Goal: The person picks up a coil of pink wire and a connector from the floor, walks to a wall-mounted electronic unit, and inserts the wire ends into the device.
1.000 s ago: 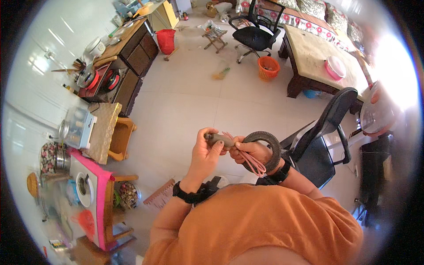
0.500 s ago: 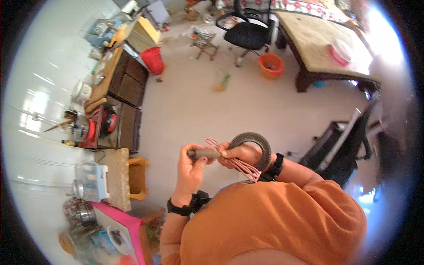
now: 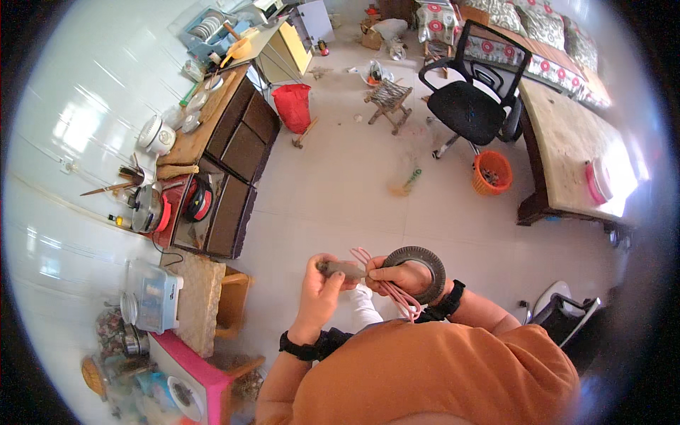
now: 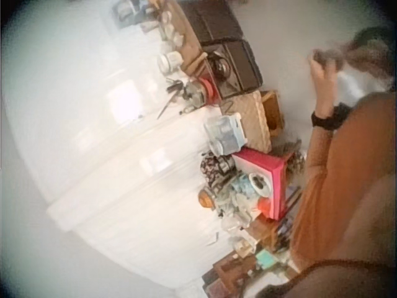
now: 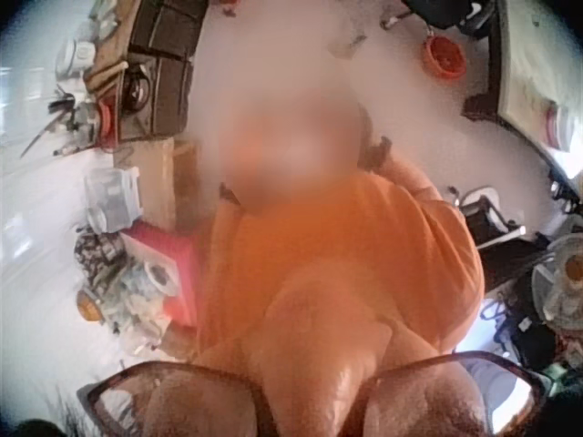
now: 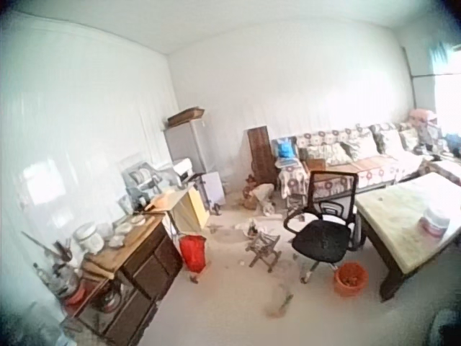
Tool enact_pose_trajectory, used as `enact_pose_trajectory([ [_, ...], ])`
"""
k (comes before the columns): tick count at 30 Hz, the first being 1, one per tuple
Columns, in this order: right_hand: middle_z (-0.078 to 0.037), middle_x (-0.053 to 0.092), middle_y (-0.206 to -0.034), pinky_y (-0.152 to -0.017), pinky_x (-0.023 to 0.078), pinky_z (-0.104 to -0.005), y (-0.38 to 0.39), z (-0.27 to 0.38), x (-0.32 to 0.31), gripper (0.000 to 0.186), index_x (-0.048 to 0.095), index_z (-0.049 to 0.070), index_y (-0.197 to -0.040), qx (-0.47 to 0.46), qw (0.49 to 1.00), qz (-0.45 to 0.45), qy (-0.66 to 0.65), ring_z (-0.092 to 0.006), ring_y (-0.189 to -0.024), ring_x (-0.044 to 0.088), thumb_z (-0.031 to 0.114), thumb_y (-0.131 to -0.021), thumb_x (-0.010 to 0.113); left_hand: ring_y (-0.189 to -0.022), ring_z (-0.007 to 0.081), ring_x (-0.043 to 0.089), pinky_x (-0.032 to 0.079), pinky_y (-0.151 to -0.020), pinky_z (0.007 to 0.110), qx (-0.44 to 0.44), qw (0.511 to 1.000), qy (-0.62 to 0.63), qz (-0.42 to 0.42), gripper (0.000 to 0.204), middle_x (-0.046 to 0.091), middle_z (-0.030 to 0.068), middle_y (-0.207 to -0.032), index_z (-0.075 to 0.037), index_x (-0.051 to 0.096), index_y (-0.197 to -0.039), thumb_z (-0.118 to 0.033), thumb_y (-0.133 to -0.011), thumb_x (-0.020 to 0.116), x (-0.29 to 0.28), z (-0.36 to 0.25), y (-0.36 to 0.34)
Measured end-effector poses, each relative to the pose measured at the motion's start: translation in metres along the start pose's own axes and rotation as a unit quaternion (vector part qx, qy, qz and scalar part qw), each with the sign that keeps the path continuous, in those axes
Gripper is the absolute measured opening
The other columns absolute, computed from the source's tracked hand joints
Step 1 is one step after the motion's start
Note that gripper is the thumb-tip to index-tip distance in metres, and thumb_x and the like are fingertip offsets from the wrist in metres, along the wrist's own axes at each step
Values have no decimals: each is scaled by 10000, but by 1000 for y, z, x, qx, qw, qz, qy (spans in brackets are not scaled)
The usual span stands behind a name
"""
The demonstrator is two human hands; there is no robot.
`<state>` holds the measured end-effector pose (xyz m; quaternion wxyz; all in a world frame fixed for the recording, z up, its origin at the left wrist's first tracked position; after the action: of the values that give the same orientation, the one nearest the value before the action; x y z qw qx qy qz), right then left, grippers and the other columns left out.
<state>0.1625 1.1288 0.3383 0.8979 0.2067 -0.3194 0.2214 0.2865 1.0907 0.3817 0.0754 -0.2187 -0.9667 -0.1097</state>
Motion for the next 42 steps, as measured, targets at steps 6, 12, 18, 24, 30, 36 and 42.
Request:
enact_pose_trajectory([
  [6,16,499,-653,-550,363,-213,-87,62,-30,209,523,32,-767,-15,989,-57,139,-64,-587,448,195,-882,458,-769,180,609,525,-673,288,25,999,-26,-8,243,542,141,-946,20,347,-1077,0,-855,444,-46,-29,-100],
  [12,17,484,-660,-568,349,-202,-159,109,-48,189,520,42,-747,-21,985,-129,117,-61,-602,426,160,-878,452,-689,154,616,521,-601,270,31,999,-40,18,267,552,123,-863,32,367,-1053,-108,-873,506,-96,-49,-194],
  [18,3,479,-660,-561,340,-206,-226,162,-70,177,502,34,-722,-37,981,-151,119,-76,-591,416,122,-868,451,-700,150,619,524,-556,257,9,998,-47,34,236,551,115,-878,30,385,-1016,-106,-872,513,-120,-73,-277],
  [24,-9,473,-650,-565,346,-215,-302,210,-112,163,484,36,-740,-24,976,-161,142,-87,-587,416,115,-875,438,-641,127,597,504,-531,259,30,997,-53,-39,256,554,103,-793,27,384,-994,-117,-859,547,-159,-89,-349],
  [30,-10,484,-658,-573,359,-226,-399,243,-134,146,488,43,-761,42,986,-30,161,-93,-593,422,135,-872,463,-571,133,582,475,-495,268,73,986,-68,-133,268,558,98,-714,24,390,-938,-147,-847,575,-210,-113,-395],
  [36,-13,520,-747,-619,387,-237,-485,245,-97,98,533,29,-847,54,964,71,250,-106,-648,466,119,-808,525,-578,192,589,468,-504,317,16,947,-119,-297,297,586,138,-711,25,416,-900,-197,-819,596,-272,-116,-374],
  [42,-65,557,-777,-635,404,-261,-529,215,3,122,570,-7,-753,50,842,277,460,-162,-686,521,112,-726,560,-666,390,560,436,-589,456,-27,844,-351,-405,374,587,209,-748,-9,445,-875,-382,-863,459,-313,-124,-322],
])
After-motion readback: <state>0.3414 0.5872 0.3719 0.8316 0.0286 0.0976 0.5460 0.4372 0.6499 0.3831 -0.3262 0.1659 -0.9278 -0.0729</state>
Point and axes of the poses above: each hand's wrist, its own y-axis away from the middle knuckle, its own x-axis out of the palm, z = x × y, the point moved 7 cm from there along -y, towards the middle knuckle
